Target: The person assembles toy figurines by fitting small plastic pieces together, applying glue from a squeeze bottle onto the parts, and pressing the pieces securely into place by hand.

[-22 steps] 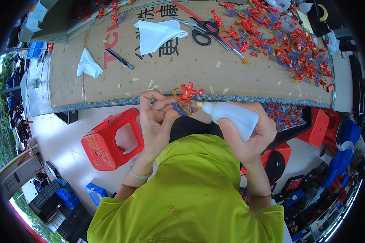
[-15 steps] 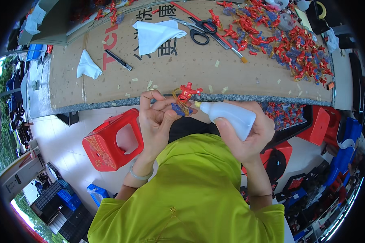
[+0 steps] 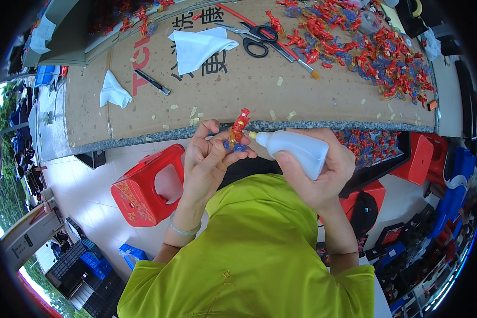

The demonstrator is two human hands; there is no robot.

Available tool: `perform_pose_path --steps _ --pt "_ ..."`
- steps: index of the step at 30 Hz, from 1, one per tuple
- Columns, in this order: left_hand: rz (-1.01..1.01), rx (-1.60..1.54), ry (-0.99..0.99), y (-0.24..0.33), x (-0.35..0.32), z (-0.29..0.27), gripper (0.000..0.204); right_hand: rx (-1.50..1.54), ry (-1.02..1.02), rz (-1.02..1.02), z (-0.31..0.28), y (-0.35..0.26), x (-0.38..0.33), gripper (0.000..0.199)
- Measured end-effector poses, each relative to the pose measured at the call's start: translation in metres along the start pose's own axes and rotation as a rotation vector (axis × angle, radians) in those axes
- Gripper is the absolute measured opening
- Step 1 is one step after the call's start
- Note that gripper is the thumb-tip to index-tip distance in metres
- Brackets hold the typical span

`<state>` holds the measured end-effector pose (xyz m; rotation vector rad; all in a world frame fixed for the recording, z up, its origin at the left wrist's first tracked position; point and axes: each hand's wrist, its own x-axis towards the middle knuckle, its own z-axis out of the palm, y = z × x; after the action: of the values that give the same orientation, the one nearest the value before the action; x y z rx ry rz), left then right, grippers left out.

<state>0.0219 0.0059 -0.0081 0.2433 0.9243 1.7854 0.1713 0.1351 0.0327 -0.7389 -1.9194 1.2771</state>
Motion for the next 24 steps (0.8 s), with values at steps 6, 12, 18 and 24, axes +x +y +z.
perform_pose_path --steps 6,12,18,24 --pt "-0.04 -0.015 0.007 -0.0004 -0.0001 0.0003 0.026 0.007 0.001 0.005 -0.0002 0.0024 -0.0003 0.026" --pt "-0.011 0.044 0.004 0.0002 -0.0003 0.002 0.027 -0.01 -0.02 -0.006 -0.0005 0.0022 0.0005 0.025" --pt "-0.015 0.033 0.003 -0.0009 -0.0003 0.0003 0.027 0.03 -0.017 0.027 -0.0014 0.0011 0.0006 0.025" --pt "-0.076 -0.174 -0.045 -0.0021 0.0015 -0.0067 0.029 0.082 -0.008 0.09 -0.0022 -0.0027 0.002 0.023"
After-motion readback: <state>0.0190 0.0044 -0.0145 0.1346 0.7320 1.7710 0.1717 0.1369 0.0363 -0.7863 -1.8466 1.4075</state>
